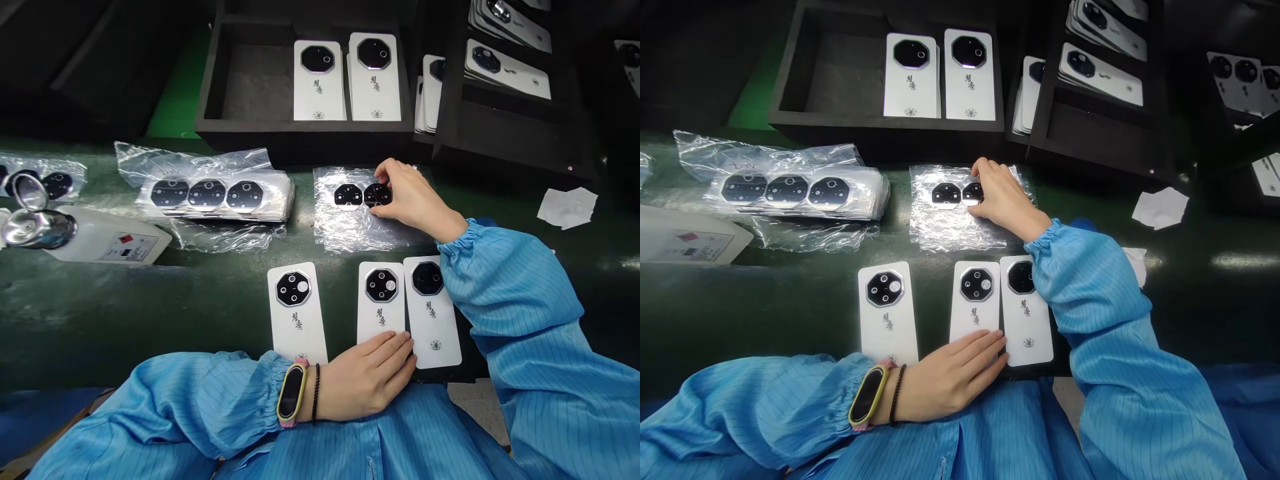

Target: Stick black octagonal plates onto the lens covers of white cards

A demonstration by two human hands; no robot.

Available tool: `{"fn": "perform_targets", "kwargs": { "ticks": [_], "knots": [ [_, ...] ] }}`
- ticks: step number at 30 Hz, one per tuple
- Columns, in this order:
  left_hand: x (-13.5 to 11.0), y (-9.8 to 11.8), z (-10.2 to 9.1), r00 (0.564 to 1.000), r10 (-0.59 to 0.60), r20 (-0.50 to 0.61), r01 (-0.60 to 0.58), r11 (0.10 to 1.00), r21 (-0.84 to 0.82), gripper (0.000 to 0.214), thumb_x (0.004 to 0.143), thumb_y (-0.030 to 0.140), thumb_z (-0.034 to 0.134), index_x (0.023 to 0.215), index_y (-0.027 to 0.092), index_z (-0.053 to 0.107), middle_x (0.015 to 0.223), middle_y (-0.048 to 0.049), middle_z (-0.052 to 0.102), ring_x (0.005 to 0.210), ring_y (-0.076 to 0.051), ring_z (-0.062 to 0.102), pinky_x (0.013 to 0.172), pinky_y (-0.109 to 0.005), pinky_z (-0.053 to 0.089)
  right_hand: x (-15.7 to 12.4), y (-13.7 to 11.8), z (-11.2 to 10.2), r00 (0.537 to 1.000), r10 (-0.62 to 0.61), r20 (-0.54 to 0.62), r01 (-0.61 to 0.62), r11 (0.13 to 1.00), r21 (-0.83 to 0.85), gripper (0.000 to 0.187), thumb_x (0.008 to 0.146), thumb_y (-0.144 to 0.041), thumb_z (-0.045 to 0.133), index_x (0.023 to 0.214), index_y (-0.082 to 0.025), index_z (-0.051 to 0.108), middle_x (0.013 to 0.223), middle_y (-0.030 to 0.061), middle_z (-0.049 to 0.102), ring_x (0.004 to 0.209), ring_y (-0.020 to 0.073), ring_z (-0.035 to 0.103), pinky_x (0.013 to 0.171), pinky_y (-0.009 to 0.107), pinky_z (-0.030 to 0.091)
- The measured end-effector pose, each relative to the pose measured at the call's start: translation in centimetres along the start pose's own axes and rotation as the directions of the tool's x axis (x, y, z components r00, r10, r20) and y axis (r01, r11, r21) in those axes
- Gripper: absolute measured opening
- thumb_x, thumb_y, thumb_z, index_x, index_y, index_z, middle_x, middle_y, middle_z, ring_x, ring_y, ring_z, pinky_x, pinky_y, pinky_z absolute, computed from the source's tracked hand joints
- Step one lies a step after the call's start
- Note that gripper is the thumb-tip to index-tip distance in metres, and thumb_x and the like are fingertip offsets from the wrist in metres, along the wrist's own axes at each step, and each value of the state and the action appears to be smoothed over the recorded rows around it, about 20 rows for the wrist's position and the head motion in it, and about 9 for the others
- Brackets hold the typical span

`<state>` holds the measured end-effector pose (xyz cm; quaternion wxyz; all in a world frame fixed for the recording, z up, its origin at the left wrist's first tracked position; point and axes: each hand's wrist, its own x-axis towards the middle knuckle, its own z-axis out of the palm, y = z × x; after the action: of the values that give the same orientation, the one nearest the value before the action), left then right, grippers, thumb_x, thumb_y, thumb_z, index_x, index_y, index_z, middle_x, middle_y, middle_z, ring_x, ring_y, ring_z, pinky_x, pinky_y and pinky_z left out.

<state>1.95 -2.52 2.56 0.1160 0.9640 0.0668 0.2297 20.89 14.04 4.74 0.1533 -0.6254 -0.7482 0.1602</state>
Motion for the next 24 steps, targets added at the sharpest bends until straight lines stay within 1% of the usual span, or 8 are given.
{"fn": "perform_targets", "kwargs": {
  "ticks": [6,10,15,17,19,21,22,24],
  "knots": [
    [0.1,0.0,0.0,1.0,0.007,0.015,-0.007,1.0,0.011,0.028,0.095,0.011,0.04,0.11,0.003,0.063,0.112,-0.0147,0.068,0.112,-0.023,0.062,0.098,-0.035,0.05,-0.3,0.0,0.4,0.997,-0.066,-0.038,0.066,0.998,0.011,0.044,0.066,-0.014,0.073,0.099,-0.021,0.044,0.098,0.0052,0.055,0.093,0.0276,0.057,0.08,0.046,0.051],
    [0.1,0.1,0.2,1.0,-0.01,-0.014,0.01,1.0,-0.03,0.029,0.095,0.01,0.038,0.109,0.003,0.063,0.111,-0.0148,0.068,0.111,-0.024,0.062,0.098,-0.034,0.05,-0.6,-0.2,0.0,0.999,-0.027,-0.036,0.028,0.999,0.02,0.043,0.066,-0.011,0.069,0.102,-0.018,0.045,0.105,0.0086,0.056,0.098,0.0287,0.057,0.085,0.047,0.05],
    [0.8,-0.7,-1.5,0.989,-0.147,-0.009,0.133,0.918,-0.374,0.027,0.095,0.015,0.04,0.11,0.003,0.059,0.106,-0.015,0.067,0.104,-0.023,0.062,0.092,-0.034,0.053,-3.0,-0.4,-1.9,0.994,-0.082,-0.065,0.093,0.978,0.188,0.043,0.068,-0.013,0.065,0.107,-0.019,0.048,0.108,0.0073,0.061,0.101,0.0268,0.06,0.082,0.042,0.054],
    [1.5,-1.8,-3.1,0.943,-0.322,0.087,0.309,0.747,-0.588,0.023,0.095,0.018,0.041,0.106,0.008,0.059,0.093,-0.0097,0.067,0.087,-0.016,0.063,0.079,-0.028,0.056,-4.9,-0.5,-2.8,0.984,-0.154,-0.093,0.173,0.953,0.25,0.043,0.07,-0.015,0.063,0.11,-0.02,0.048,0.111,0.0062,0.062,0.105,0.0259,0.06,0.086,0.041,0.054],
    [2.2,-3.3,-4.6,0.797,-0.572,0.194,0.507,0.457,-0.731,0.013,0.093,0.022,0.048,0.09,0.014,0.058,0.078,-0.0023,0.062,0.071,-0.011,0.059,0.066,-0.022,0.053,-7.0,-0.8,-3.7,0.969,-0.227,-0.099,0.246,0.924,0.292,0.043,0.073,-0.017,0.063,0.113,-0.02,0.049,0.114,0.0063,0.062,0.106,0.0245,0.061,0.09,0.04,0.054],
    [2.7,-4.8,-5.5,0.654,-0.693,0.304,0.539,0.145,-0.83,0.013,0.089,0.026,0.052,0.082,0.015,0.053,0.066,0.0038,0.052,0.056,-0.007,0.051,0.053,-0.018,0.047,-9.0,-1.2,-4.3,0.948,-0.309,-0.074,0.316,0.897,0.308,0.043,0.077,-0.019,0.063,0.118,-0.02,0.048,0.115,0.0064,0.062,0.106,0.0233,0.061,0.091,0.039,0.055],
    [3.0,-5.4,-5.8,0.611,-0.711,0.347,0.516,0.025,-0.856,0.014,0.088,0.028,0.054,0.081,0.015,0.052,0.064,0.0053,0.048,0.051,-0.006,0.047,0.048,-0.016,0.043,-9.8,-1.4,-4.6,0.935,-0.35,-0.063,0.352,0.883,0.309,0.044,0.079,-0.019,0.062,0.12,-0.021,0.048,0.116,0.0063,0.062,0.106,0.0226,0.061,0.09,0.038,0.055],
    [3.2,-6.2,-5.8,0.574,-0.711,0.405,0.469,-0.12,-0.875,0.018,0.085,0.032,0.058,0.082,0.015,0.053,0.063,0.0065,0.045,0.046,-0.004,0.042,0.042,-0.015,0.037,-11.0,-1.8,-4.8,0.908,-0.417,-0.052,0.413,0.862,0.294,0.044,0.082,-0.018,0.06,0.124,-0.022,0.046,0.115,0.0063,0.062,0.107,0.0218,0.061,0.09,0.038,0.056]
  ]
}}
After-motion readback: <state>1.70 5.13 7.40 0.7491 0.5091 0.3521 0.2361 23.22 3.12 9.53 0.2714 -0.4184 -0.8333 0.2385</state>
